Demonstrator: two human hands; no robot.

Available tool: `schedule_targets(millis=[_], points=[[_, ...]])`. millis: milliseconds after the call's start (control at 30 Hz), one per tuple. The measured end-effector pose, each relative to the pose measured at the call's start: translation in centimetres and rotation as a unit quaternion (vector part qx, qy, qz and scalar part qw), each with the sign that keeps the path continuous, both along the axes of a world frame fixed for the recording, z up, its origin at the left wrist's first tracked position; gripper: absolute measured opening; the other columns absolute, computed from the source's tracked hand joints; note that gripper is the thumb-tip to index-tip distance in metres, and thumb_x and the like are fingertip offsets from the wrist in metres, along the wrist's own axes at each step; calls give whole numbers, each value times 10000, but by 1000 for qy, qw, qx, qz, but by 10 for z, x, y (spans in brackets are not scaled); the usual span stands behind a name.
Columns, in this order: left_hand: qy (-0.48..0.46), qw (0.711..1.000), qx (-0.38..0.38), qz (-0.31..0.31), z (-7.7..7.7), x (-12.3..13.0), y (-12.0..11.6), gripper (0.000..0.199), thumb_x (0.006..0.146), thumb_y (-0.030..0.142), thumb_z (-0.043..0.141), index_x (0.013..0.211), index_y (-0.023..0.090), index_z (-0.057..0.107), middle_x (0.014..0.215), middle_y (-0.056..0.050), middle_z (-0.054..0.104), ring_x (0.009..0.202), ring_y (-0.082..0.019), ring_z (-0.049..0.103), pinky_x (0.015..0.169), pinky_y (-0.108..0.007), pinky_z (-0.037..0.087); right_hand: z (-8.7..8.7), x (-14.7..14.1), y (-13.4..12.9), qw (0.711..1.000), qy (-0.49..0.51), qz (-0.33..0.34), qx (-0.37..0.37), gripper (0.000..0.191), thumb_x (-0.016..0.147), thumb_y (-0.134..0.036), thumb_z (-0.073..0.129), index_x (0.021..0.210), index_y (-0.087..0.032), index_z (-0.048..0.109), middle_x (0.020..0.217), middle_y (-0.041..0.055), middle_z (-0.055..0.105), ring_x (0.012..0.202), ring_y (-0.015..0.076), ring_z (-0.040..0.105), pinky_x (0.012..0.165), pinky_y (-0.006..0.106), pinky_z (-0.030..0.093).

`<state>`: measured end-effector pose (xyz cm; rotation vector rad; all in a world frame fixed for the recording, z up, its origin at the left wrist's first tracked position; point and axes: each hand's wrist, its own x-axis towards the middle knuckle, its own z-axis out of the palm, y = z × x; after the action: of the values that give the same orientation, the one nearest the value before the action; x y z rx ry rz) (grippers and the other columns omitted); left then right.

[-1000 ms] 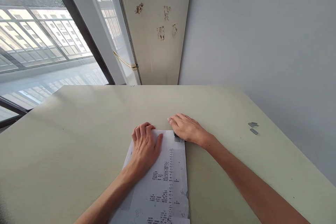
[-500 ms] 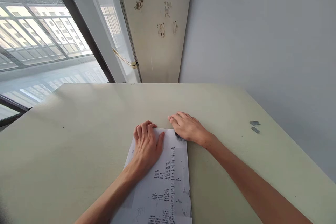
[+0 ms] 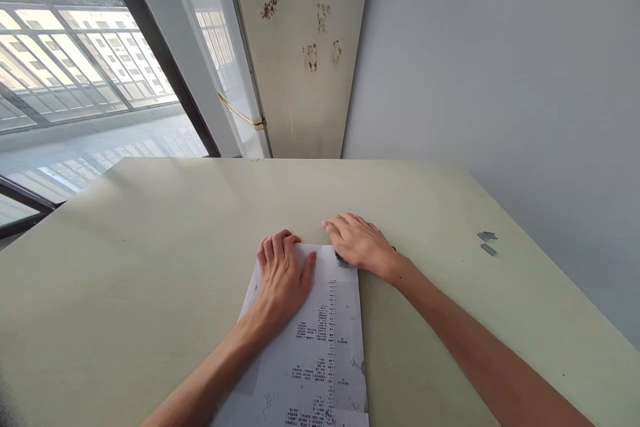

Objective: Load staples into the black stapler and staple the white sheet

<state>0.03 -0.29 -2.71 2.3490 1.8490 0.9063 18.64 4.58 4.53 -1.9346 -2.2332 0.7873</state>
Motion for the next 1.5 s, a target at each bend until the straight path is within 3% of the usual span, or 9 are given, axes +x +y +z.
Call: schedule_targets(millis=[400, 767, 967, 1167, 1333, 1500], points=[[-2, 1000, -2, -1, 2, 1, -2, 212, 1025, 311, 533, 1184, 183, 477, 1269, -153, 499, 1272, -333, 457, 1123, -601, 374, 1, -1, 0, 1000, -15, 2, 5, 581, 1100, -542, 196, 1377, -324, 657, 1582, 32, 539, 1487, 279, 455, 1144, 449, 438], [-11, 1000, -3, -3, 1, 0, -2, 205, 1023, 317, 524, 1189, 207, 477, 1269, -134, 491, 1246, -330, 463, 1099, -590, 398, -7, -8, -2, 997, -64, 2, 42, 520, 1114, -440, 196, 1361, -323, 639, 1551, 42, 557, 1426, 259, 497, 1144, 470, 407], [-6, 1000, -7, -10, 3, -4, -3, 217, 1023, 322, 523, 1199, 204, 477, 1263, -135, 497, 1234, -330, 467, 1087, -587, 404, -11, -16, -5, 991, -101, 12, 84, 501, 1099, -369, 245, 1455, -275, 584, 1506, 103, 579, 1403, 312, 491, 1140, 522, 373], [-8, 1000, -3, -13, 4, -9, -1, 203, 1019, 315, 532, 1187, 208, 493, 1256, -138, 509, 1233, -334, 471, 1087, -601, 396, -17, -26, -6, 988, -108, 4, 110, 510, 1085, -357, 301, 1526, -231, 524, 1559, 177, 501, 1438, 393, 415, 1121, 607, 336], [2, 1000, -11, -13, 4, -17, 5, 187, 1027, 331, 519, 1148, 187, 520, 1240, -137, 518, 1197, -327, 467, 1084, -569, 403, -10, -14, -2, 994, -38, 5, 102, 472, 1098, -422, 278, 1377, -295, 637, 1441, 90, 630, 1342, 307, 550, 1081, 480, 434], [-1, 1000, -20, -24, 5, -26, 12, 198, 1033, 348, 496, 1131, 182, 538, 1233, -137, 529, 1180, -323, 464, 1075, -548, 399, 0, 9, -8, 993, 45, -8, 109, 569, 1116, -477, 151, 1180, -300, 689, 1258, 27, 732, 1148, 223, 670, 924, 344, 534]])
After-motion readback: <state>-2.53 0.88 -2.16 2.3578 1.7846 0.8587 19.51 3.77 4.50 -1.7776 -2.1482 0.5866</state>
